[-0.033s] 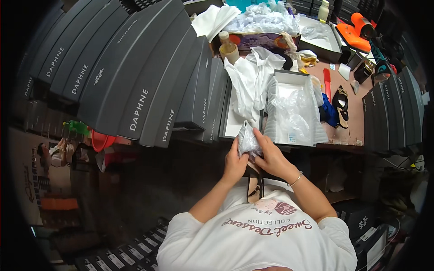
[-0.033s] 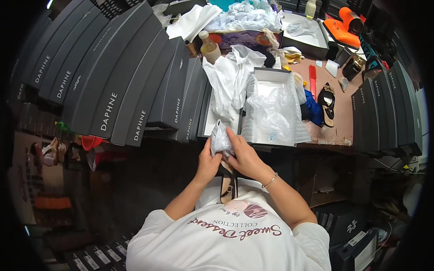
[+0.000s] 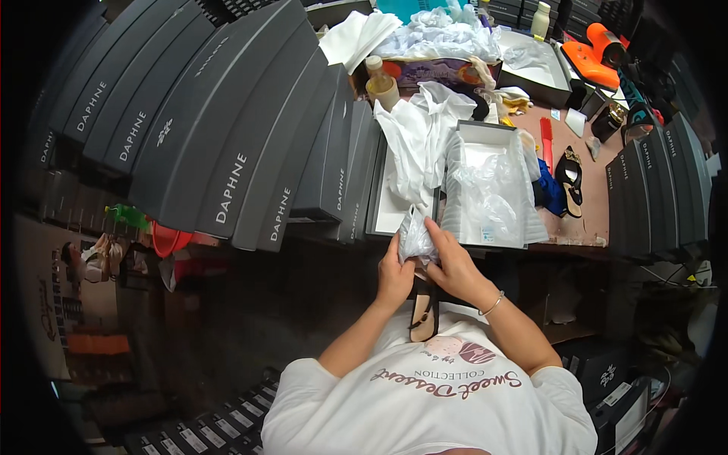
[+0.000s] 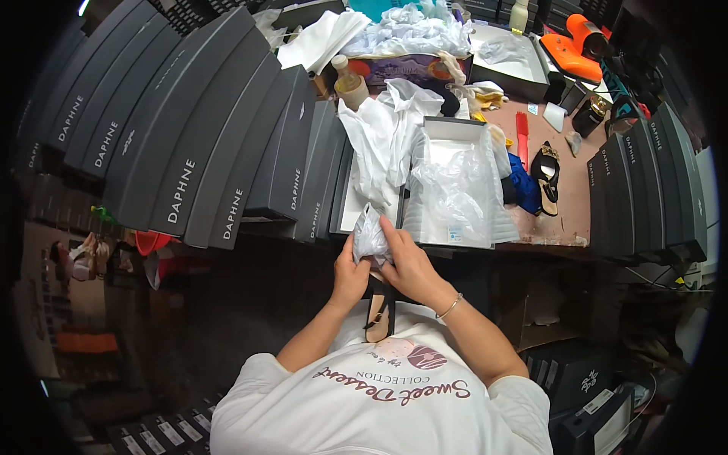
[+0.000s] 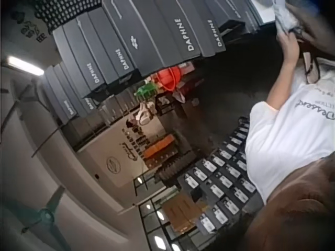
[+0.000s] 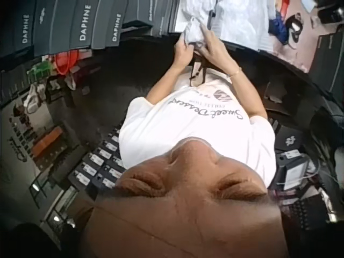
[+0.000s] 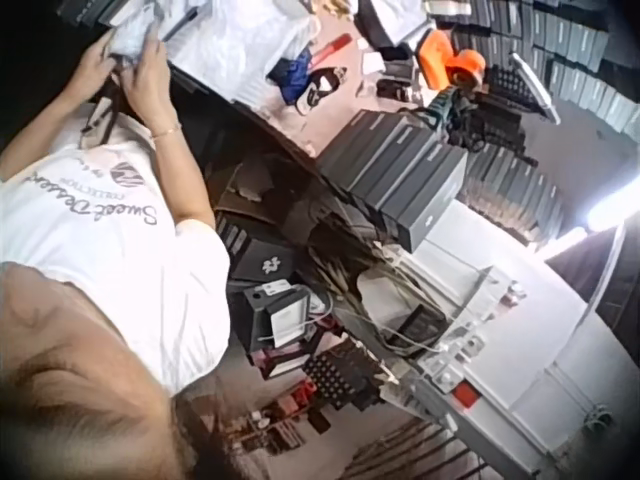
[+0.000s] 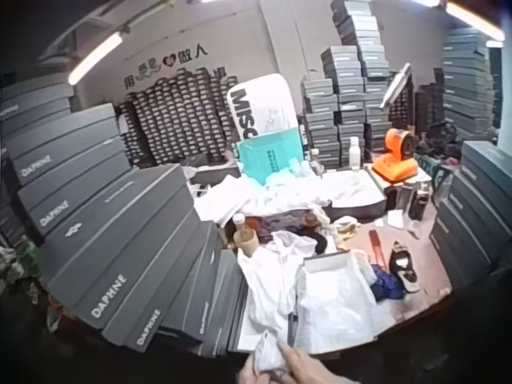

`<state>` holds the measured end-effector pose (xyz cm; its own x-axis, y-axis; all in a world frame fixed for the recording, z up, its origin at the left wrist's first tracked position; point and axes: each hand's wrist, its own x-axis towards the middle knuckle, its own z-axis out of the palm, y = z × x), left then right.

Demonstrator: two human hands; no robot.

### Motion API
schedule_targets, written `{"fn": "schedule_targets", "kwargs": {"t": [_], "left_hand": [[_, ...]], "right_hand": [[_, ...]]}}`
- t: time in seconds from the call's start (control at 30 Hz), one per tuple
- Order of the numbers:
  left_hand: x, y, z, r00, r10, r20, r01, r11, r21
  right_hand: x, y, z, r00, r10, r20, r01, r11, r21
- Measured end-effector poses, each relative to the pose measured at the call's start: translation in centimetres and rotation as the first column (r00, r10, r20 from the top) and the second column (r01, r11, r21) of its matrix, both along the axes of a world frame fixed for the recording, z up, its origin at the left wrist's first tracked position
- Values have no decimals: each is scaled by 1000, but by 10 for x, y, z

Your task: Packing shoes into boxes with protective paper and plastic bags.

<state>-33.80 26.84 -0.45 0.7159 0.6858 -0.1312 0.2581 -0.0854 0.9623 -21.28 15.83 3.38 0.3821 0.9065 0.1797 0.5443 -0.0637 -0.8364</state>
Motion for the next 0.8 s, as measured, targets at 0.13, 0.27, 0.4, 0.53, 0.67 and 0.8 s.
{"fn": "schedule_targets", "kwargs": {"t": [0.13,0.27,0.4,0.53,0.67,0.8], "left_hand": [[-3,-1,-18,996,28,82,-31,999,29],[-10,11,35,986,-168,-18,161,902,401],[3,12,47,999,-40,-32,46,979,199],[13,-2,21,981,105,163,-132,978,162],[14,5,27,991,-28,127,34,998,-46],[17,-6,29,963,41,268,31,966,-257]], "right_hand": [[-5,-7,7,1000,-18,-11,17,999,-52],[-3,-7,10,999,5,-51,-6,1000,-18],[-9,0,22,999,25,-37,-27,998,-60],[-12,-3,19,1000,-11,-3,11,998,-55],[-7,-8,14,998,-20,-55,16,997,-79],[-13,-7,8,999,-51,4,51,999,11]]}}
